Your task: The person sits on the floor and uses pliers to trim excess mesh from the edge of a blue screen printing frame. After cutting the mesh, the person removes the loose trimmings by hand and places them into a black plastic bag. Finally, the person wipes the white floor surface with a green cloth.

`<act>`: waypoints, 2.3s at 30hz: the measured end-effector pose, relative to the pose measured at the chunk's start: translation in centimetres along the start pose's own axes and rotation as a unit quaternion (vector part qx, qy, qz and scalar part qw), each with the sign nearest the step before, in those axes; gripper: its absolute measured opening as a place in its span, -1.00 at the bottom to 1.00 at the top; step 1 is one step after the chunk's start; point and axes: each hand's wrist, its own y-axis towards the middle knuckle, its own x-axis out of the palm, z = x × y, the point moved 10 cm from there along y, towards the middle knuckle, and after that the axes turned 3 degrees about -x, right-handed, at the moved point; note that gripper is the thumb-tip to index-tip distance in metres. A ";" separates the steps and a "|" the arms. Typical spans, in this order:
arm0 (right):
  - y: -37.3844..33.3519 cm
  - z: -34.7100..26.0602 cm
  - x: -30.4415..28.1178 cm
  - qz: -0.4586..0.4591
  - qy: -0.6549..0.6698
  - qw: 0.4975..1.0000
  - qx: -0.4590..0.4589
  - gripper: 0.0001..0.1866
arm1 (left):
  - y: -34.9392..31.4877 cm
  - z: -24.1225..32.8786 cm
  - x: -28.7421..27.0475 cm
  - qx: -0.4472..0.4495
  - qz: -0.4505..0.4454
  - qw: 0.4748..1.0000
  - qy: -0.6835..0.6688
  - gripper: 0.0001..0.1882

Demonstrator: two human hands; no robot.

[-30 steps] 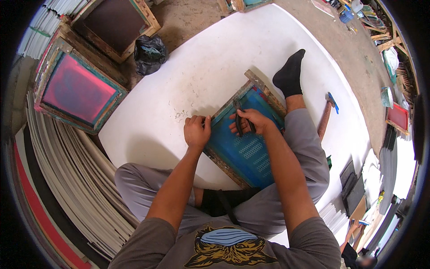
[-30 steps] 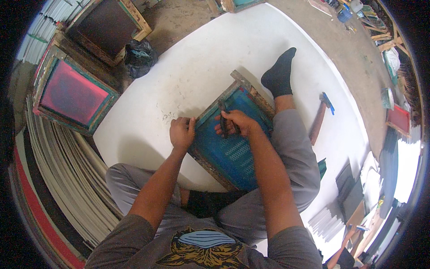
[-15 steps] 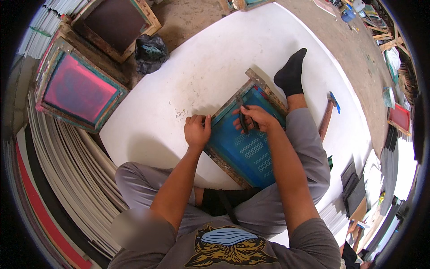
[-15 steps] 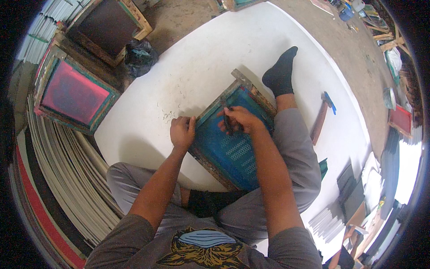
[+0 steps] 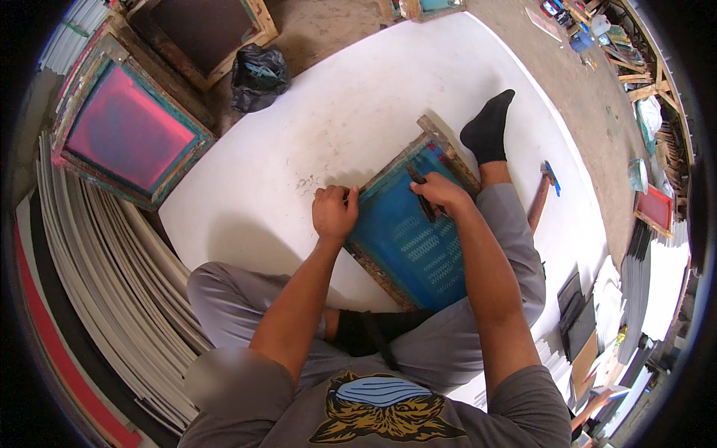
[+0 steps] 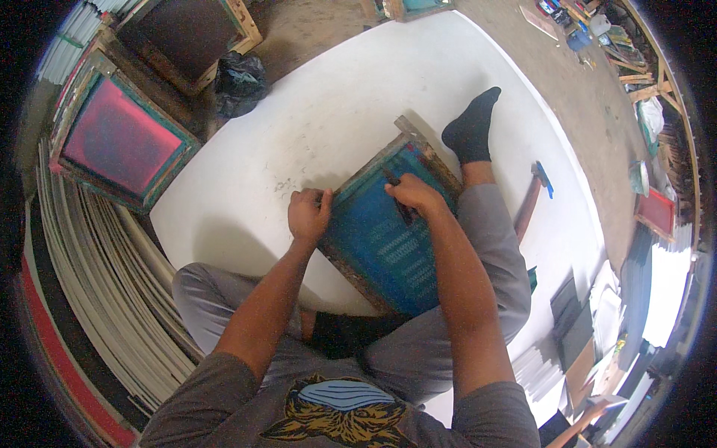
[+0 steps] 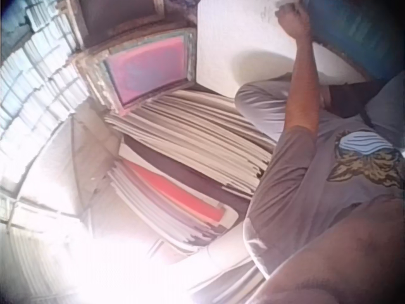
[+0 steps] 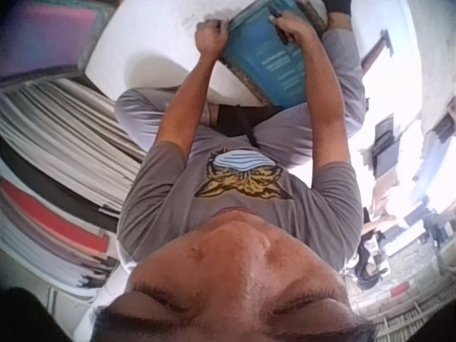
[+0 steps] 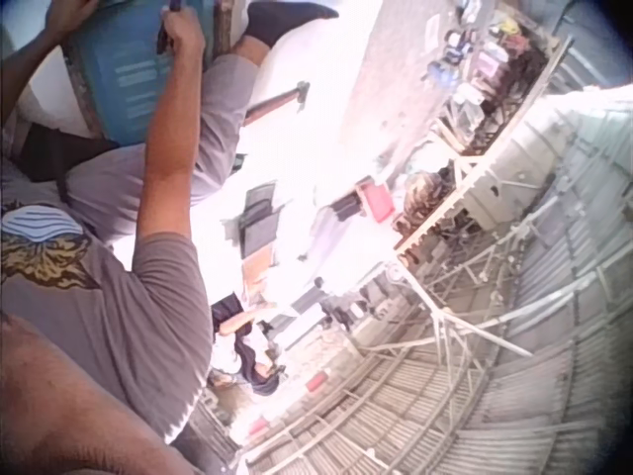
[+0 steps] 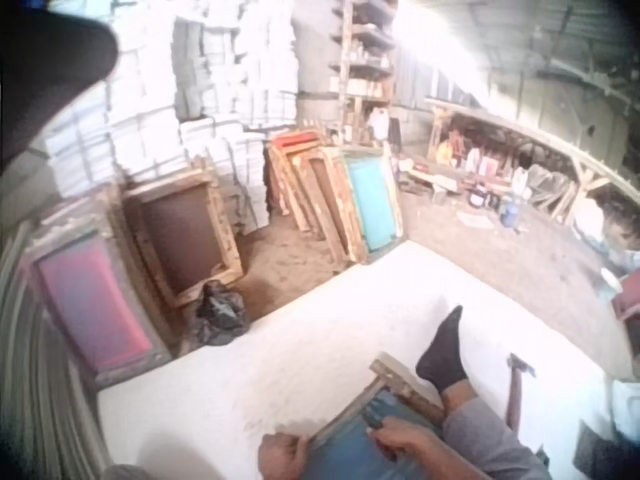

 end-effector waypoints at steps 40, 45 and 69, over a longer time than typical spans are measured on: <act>-1.2 -0.7 1.1 -0.034 0.168 0.984 0.037 -0.58 | 0.0 0.2 -0.2 0.008 0.007 1.000 0.004 -0.61; -1.3 -1.7 0.2 -0.056 0.075 0.993 0.072 -0.56 | 0.1 0.0 0.3 -0.001 -0.013 1.000 0.006 -0.60; -1.1 -4.0 6.2 0.129 0.101 0.985 -0.046 -0.90 | -0.2 -0.4 0.1 -0.013 -0.015 1.000 -0.024 -0.60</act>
